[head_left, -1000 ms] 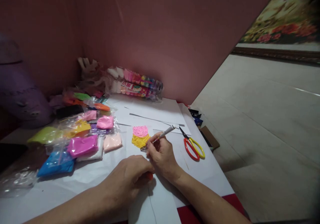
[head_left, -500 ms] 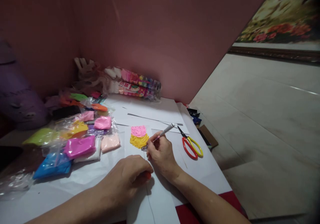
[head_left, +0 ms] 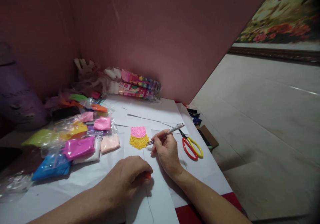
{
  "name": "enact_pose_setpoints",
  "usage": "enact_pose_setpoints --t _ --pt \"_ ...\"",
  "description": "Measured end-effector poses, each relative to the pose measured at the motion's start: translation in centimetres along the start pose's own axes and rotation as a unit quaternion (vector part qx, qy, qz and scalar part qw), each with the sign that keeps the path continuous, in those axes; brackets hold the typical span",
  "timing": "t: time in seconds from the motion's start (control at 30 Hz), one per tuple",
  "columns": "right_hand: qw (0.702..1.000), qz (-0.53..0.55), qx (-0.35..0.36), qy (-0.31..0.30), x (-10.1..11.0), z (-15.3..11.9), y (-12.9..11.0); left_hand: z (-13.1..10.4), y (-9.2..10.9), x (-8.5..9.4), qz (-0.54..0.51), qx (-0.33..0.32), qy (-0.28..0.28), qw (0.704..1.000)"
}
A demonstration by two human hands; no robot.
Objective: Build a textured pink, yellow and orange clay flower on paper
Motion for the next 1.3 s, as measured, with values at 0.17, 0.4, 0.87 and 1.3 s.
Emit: enact_pose_setpoints --t 0.17,0.4,0.87,1.3 --pt "0.999 0.022 0.024 -0.017 -0.3 -0.1 -0.9 0.1 0.1 0.2 -0.015 0.011 -0.010 1.000" --pt "0.999 0.012 0.030 -0.033 -0.3 -0.1 -1.4 0.0 0.2 0.0 -0.019 -0.003 -0.017 1.000" --pt "0.998 -0.034 0.048 0.014 1.6 1.0 -1.3 -0.4 0.9 1.1 -0.065 -0.061 0.053 0.995" --pt "0.998 0.032 0.041 -0.021 0.4 0.1 -2.4 -0.1 -0.7 2.1 -0.050 -0.013 0.121 0.991"
Point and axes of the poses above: each hand's wrist, its own z-axis towards the middle knuckle, its own x-axis out of the back of the hand, y = z × x, the point moved 9 cm from there along z, towards the middle knuckle, and after that the axes turned 14 degrees about z, right-handed, at the moved point
